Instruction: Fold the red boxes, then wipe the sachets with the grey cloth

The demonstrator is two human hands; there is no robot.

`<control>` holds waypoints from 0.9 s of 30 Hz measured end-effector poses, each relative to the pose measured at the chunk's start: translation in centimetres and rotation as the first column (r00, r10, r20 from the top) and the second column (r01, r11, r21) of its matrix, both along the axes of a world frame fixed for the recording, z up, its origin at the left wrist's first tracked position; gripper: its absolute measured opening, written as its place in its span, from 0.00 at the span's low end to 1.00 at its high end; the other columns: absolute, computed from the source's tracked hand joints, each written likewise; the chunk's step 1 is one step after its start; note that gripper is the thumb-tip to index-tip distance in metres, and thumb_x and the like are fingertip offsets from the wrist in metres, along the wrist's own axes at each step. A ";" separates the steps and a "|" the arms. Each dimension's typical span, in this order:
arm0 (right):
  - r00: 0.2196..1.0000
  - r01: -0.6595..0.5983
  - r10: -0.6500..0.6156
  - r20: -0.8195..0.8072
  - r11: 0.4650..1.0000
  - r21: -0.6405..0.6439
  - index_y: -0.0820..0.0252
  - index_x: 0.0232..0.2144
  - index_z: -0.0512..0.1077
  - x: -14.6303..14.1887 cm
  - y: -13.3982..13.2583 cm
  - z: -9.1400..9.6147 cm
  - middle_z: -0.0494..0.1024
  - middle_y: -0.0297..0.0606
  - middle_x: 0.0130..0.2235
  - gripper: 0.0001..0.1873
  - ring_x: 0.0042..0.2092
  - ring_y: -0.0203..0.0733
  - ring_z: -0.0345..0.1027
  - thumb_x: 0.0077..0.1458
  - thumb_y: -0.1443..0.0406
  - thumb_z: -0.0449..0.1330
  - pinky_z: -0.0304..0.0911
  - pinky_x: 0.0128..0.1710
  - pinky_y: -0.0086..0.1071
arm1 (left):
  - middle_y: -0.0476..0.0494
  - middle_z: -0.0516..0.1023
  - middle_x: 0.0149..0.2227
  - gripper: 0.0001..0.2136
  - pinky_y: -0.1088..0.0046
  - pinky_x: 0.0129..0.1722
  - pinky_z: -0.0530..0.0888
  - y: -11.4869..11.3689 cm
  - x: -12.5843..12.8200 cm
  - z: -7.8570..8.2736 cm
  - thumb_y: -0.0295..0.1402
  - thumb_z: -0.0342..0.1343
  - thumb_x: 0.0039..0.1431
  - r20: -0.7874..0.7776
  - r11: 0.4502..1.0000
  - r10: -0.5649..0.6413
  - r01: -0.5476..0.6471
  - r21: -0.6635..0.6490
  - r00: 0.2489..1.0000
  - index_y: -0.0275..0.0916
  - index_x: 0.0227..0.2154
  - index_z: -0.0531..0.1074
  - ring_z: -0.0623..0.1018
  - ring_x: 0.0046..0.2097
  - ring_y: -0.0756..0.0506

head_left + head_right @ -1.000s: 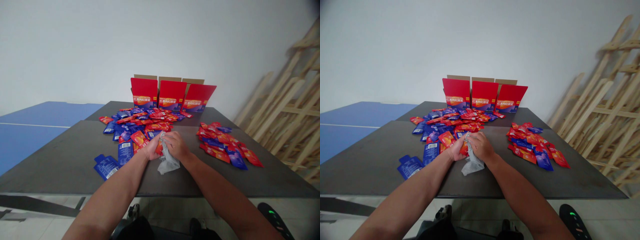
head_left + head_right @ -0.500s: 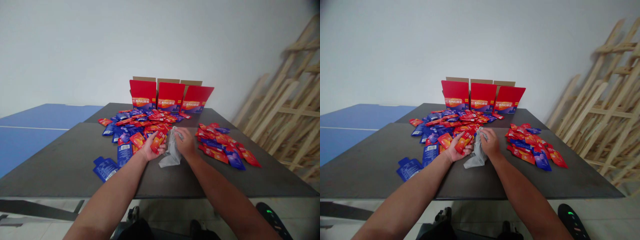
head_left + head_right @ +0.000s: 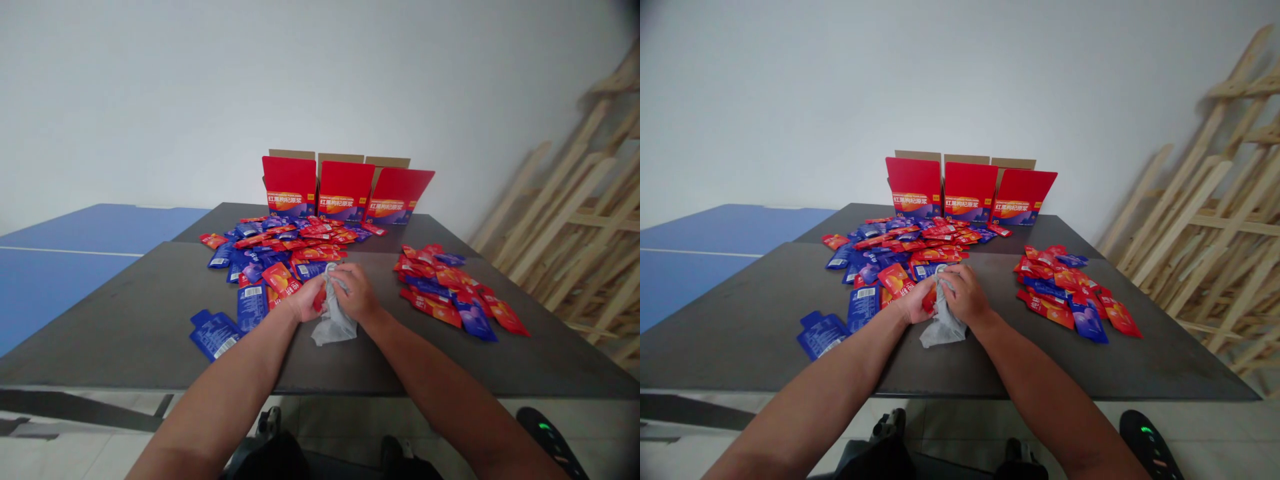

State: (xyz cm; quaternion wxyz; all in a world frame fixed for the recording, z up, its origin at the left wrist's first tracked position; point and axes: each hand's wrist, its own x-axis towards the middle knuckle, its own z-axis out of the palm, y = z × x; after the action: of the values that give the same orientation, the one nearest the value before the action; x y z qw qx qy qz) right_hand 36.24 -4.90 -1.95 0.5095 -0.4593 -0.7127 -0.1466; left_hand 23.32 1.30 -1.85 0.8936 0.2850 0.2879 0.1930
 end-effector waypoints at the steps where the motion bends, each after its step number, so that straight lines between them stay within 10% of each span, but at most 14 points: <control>1: 0.998 0.049 -0.050 -0.040 0.999 -0.017 0.54 0.42 0.75 0.3 0.1 -0.1 0.72 0.41 0.42 0.11 0.46 0.44 0.68 0.58 0.68 0.57 0.68 0.48 0.41 | 0.51 0.67 0.18 0.14 0.80 0.14 0.60 -0.1 -0.1 0.1 0.42 0.57 0.58 -0.002 1.000 -0.010 0.010 0.015 1.000 0.36 0.24 0.68 0.67 0.17 0.53; 11: 0.914 0.266 -0.291 -0.283 0.956 -0.124 0.59 0.38 0.75 3.1 1.3 -0.4 0.73 0.42 0.39 0.09 0.43 0.45 0.69 0.57 0.66 0.56 0.68 0.48 0.42 | 0.44 0.69 0.26 0.12 0.81 0.16 0.58 0.1 -1.9 1.6 0.39 0.53 0.58 0.313 0.979 -0.157 0.189 -0.074 0.937 0.33 0.35 0.70 0.66 0.23 0.52; 17: 0.997 -0.077 0.078 0.027 0.996 -0.039 0.56 0.40 0.75 1.3 -0.4 0.2 0.75 0.42 0.42 0.09 0.45 0.43 0.69 0.58 0.67 0.57 0.69 0.48 0.41 | 0.37 0.76 0.30 0.15 0.73 0.28 0.72 1.4 -1.7 0.9 0.35 0.50 0.53 0.372 0.992 0.108 -0.073 -0.107 0.922 0.30 0.39 0.73 0.75 0.29 0.46; 21: 0.900 -0.334 0.351 0.258 0.936 -0.109 0.55 0.40 0.75 -0.4 -0.8 0.2 0.77 0.39 0.43 0.10 0.46 0.42 0.69 0.57 0.70 0.58 0.69 0.48 0.41 | 0.38 0.78 0.32 0.18 0.68 0.34 0.74 1.6 -1.4 0.6 0.32 0.50 0.49 0.365 0.989 0.138 -0.108 -0.103 0.921 0.30 0.43 0.73 0.78 0.31 0.44; 27: 0.970 -0.135 0.153 0.190 0.985 -0.106 0.55 0.41 0.76 0.6 0.1 -0.4 0.78 0.41 0.43 0.12 0.46 0.44 0.68 0.57 0.71 0.57 0.68 0.49 0.44 | 0.40 0.78 0.27 0.16 0.70 0.29 0.74 0.9 -1.5 1.0 0.30 0.50 0.49 0.320 0.993 0.015 0.022 -0.113 0.947 0.30 0.40 0.73 0.76 0.25 0.46</control>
State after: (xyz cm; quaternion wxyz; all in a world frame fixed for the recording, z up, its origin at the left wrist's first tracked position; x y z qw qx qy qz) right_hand 36.80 -4.81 -2.38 0.4238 -0.4127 -0.7972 -0.1208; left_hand 21.84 2.21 -0.89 0.9437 0.1986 0.1494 0.2183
